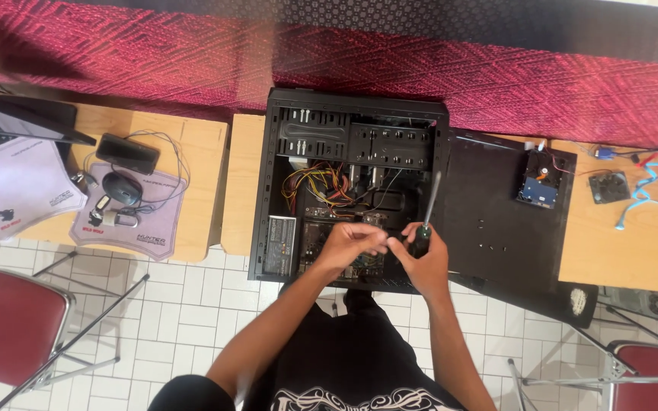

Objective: Installing a hard disk drive into a computer case and securing it with a screwdriver

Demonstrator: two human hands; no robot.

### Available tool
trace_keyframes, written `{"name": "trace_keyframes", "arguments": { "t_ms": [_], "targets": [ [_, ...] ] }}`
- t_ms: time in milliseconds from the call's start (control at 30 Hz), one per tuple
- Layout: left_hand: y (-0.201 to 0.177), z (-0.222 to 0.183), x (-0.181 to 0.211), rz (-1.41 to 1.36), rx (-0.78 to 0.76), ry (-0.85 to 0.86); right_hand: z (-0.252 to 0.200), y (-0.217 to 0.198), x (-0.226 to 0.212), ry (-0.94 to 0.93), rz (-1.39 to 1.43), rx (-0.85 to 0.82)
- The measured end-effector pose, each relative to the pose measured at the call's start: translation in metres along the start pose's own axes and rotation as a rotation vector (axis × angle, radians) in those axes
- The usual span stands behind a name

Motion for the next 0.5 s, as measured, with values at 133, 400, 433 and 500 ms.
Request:
{"name": "trace_keyframes", "arguments": {
  "t_ms": [133, 400, 433, 500],
  "targets": [
    [-0.011, 0.017, -0.011, -0.342, 0.138, 0.008, -0.012, -0.002, -0.029, 0.051, -0.16, -0.066],
    [-0.028, 0.022, 0.007, -0.518, 0.212, 0.037, -0.033, 0.0, -0.047, 0.03, -0.231, -0.104],
    [-0.028, 0.022, 0.009, -0.515, 0.215, 0.044, -0.034, -0.001, -0.046, 0.034, -0.233, -0.105],
    [-0.027, 0.019, 0.014, -0.51, 0.218, 0.05, -0.035, -0.001, -0.044, 0.039, -0.233, -0.105]
  ]
}}
Point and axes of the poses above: each hand's wrist, its own z-axis towards the middle knuckle, its own y-axis out of the palm, x = y × z, the point moved 4 cm from there along z, towards the middle knuckle, and after that the axes turned 7 degrees about z, right-handed, at the moved point
